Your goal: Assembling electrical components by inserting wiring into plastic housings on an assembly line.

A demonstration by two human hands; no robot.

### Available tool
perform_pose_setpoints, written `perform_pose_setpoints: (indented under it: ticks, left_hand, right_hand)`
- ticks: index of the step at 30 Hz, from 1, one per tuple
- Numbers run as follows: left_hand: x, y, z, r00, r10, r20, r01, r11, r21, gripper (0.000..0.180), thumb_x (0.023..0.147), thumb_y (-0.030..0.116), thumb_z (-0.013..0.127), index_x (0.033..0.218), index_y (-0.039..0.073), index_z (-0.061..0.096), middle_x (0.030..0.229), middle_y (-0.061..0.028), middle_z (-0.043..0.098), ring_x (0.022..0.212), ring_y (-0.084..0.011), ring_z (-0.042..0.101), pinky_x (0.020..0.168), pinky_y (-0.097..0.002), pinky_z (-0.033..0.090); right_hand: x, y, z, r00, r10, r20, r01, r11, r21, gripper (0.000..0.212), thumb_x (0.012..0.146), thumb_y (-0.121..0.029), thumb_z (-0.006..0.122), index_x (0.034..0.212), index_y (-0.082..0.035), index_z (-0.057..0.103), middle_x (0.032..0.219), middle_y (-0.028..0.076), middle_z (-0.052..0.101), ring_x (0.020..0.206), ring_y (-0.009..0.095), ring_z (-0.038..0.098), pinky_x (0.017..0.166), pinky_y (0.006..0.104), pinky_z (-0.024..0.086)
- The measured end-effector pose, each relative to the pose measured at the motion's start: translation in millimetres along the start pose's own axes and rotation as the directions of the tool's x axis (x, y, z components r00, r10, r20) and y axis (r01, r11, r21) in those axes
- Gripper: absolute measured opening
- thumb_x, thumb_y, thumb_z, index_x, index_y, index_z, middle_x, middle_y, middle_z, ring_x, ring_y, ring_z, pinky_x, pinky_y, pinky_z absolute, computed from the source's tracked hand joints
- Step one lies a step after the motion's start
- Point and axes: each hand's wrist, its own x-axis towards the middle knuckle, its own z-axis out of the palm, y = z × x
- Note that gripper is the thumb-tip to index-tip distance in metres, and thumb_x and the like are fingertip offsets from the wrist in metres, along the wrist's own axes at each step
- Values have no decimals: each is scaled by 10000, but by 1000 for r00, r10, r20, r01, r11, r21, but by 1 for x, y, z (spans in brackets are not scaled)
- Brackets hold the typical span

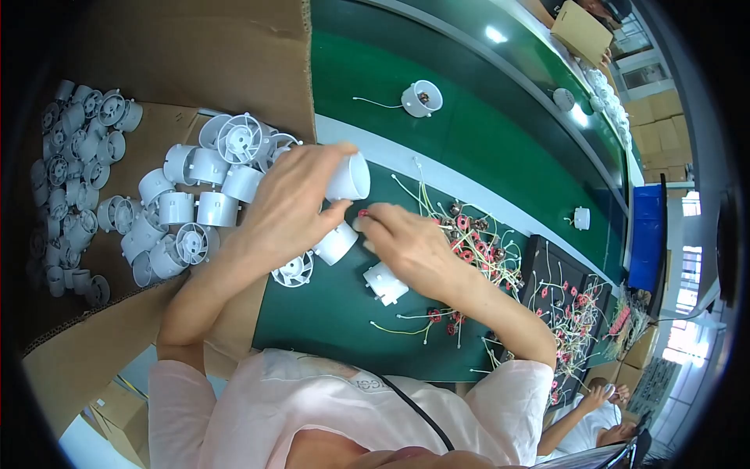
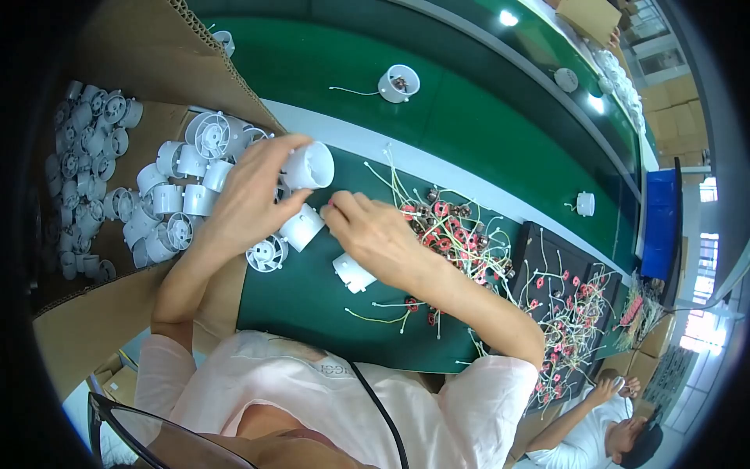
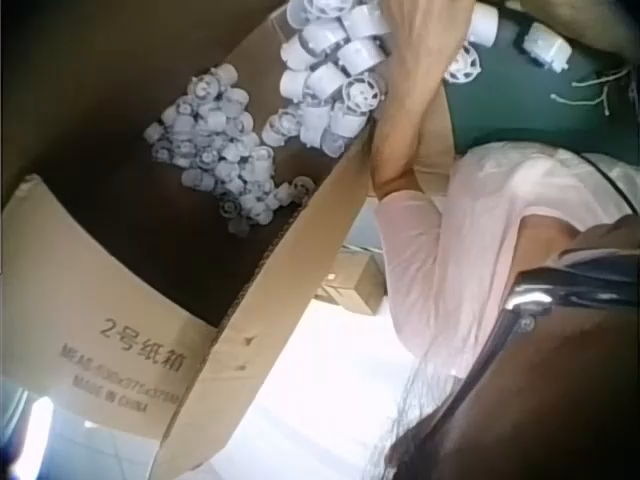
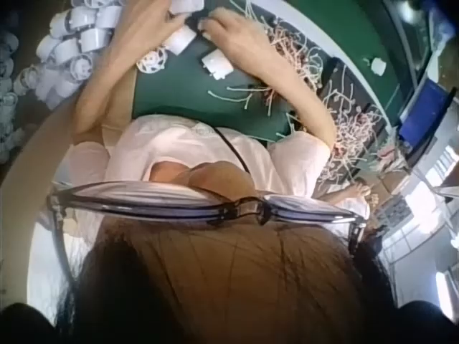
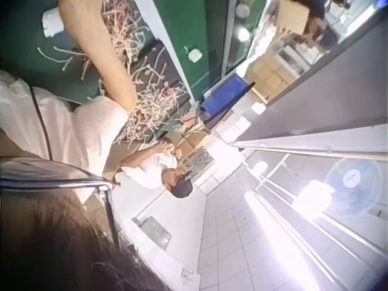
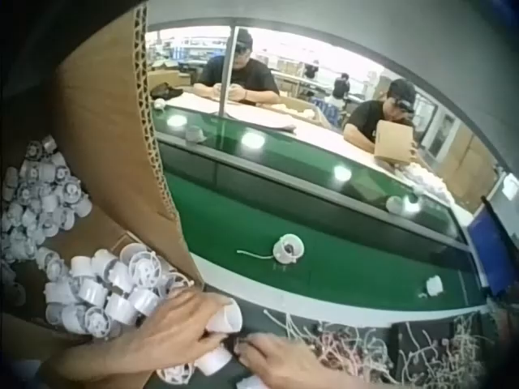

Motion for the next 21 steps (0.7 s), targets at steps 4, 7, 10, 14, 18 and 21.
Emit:
perform_pose_setpoints:
  ticks: [4,7,10,14,18,21]
  left_hand:
    - [2,14,-13,964,-264,36,225,732,-643,619,735,107,688,1299,19,449,1132,-125,567,1044,-230,554,899,-399,437]
    - [2,5,-14,934,-201,295,324,131,-937,679,737,74,658,1354,18,381,1196,-124,546,1082,-197,541,911,-362,454]
    - [2,-2,-8,894,-157,420,392,-183,-902,716,737,74,651,1382,26,345,1216,-129,530,1094,-200,534,933,-349,445]
    - [-6,-1,-10,861,-145,487,459,-191,-868,708,731,56,649,1371,29,347,1225,-119,507,1109,-185,518,957,-326,430]
    - [-7,5,7,928,-168,332,367,271,-890,647,738,30,658,1325,38,384,1180,-82,494,1086,-150,515,922,-296,435]
    - [-7,9,5,947,-141,289,321,457,-829,633,721,6,668,1293,40,398,1174,-70,482,1092,-141,509,923,-287,431]
  right_hand:
    - [4,8,15,1000,10,-12,-12,990,-141,257,700,-23,606,947,4,544,861,99,513,764,237,562,577,338,490]
    - [4,8,12,996,54,73,-40,984,-173,257,705,-11,596,957,2,548,867,107,521,790,244,569,585,335,494]
    - [-3,1,-8,994,110,10,-109,990,-90,266,733,2,580,998,3,552,893,128,540,826,266,586,600,326,503]
    - [-13,-20,-77,872,459,-173,-317,796,515,247,886,-64,535,1114,32,536,965,152,594,736,187,626,580,306,526]
    - [-34,-12,-106,768,576,-282,1,438,899,252,910,-100,519,1134,15,523,1020,151,581,811,202,639,634,289,551]
    - [-29,-5,-103,801,524,-289,257,135,957,299,910,-163,539,1159,-2,504,1010,184,541,763,187,589,575,284,517]
